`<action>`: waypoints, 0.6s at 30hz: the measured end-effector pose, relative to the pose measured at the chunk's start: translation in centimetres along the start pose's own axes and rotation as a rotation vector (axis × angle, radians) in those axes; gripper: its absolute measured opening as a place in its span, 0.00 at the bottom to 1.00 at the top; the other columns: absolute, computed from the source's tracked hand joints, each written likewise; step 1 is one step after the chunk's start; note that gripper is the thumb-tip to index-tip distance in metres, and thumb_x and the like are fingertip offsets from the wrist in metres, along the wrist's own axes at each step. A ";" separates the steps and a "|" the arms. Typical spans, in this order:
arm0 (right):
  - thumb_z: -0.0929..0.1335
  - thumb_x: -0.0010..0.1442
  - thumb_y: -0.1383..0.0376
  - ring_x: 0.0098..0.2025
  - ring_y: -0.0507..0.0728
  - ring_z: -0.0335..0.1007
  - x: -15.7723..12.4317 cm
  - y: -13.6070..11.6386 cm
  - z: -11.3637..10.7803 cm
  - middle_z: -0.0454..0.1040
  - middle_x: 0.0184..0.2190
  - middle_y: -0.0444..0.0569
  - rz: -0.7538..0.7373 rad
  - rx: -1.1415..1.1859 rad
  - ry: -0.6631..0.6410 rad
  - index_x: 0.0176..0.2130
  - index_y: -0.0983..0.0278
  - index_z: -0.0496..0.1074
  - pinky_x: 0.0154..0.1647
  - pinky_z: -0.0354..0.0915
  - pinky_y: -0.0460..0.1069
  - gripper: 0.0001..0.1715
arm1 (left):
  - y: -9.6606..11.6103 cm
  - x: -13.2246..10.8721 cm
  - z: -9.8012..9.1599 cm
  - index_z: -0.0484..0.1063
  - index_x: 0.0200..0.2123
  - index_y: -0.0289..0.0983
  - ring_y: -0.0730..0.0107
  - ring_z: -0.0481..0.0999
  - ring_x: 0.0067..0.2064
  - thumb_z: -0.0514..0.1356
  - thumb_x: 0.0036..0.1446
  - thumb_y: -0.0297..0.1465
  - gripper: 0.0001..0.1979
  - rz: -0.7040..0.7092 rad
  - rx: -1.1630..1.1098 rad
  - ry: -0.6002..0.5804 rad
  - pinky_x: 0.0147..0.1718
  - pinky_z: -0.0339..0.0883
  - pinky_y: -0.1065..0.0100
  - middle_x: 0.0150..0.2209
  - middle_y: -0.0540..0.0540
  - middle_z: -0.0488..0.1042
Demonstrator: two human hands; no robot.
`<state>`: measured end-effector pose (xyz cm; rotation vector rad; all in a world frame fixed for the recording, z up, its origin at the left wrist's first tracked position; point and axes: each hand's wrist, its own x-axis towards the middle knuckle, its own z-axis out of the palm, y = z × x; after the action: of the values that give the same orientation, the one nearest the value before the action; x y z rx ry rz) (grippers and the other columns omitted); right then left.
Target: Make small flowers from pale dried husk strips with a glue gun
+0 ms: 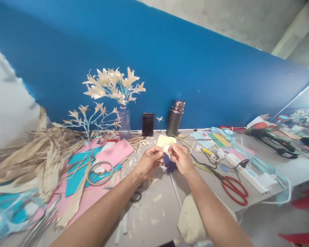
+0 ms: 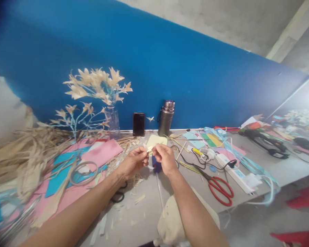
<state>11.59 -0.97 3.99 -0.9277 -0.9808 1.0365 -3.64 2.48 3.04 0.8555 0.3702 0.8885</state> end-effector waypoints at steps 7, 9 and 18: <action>0.75 0.50 0.50 0.16 0.43 0.50 0.4 -0.2 -0.2 0.67 0.22 0.41 -0.030 -0.039 0.154 0.31 0.66 0.74 0.15 0.43 0.42 0.21 | -0.1 0.3 -0.4 0.70 0.29 0.34 0.79 0.68 0.23 0.74 0.44 0.31 0.15 0.016 -0.022 0.011 0.24 0.62 0.74 0.26 0.52 0.71; 0.76 0.50 0.50 0.16 0.43 0.49 0.5 -0.2 -0.3 0.66 0.22 0.40 -0.024 -0.029 0.173 0.32 0.66 0.74 0.15 0.42 0.42 0.22 | 0.0 0.4 -0.5 0.69 0.29 0.34 0.79 0.67 0.24 0.74 0.44 0.30 0.16 0.003 -0.062 0.009 0.24 0.62 0.74 0.26 0.52 0.71; 0.76 0.52 0.51 0.16 0.46 0.37 0.6 -1.0 -0.6 0.48 0.14 0.31 0.096 0.283 -0.069 0.31 0.61 0.67 0.17 0.42 0.43 0.21 | 0.7 0.4 -1.1 0.67 0.32 0.36 0.77 0.68 0.26 0.69 0.52 0.28 0.12 -0.046 -0.189 -0.035 0.25 0.63 0.72 0.29 0.51 0.71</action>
<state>12.55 -0.73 4.82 -0.7142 -0.8263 1.2595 -4.39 3.60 2.91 0.6846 0.2692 0.8507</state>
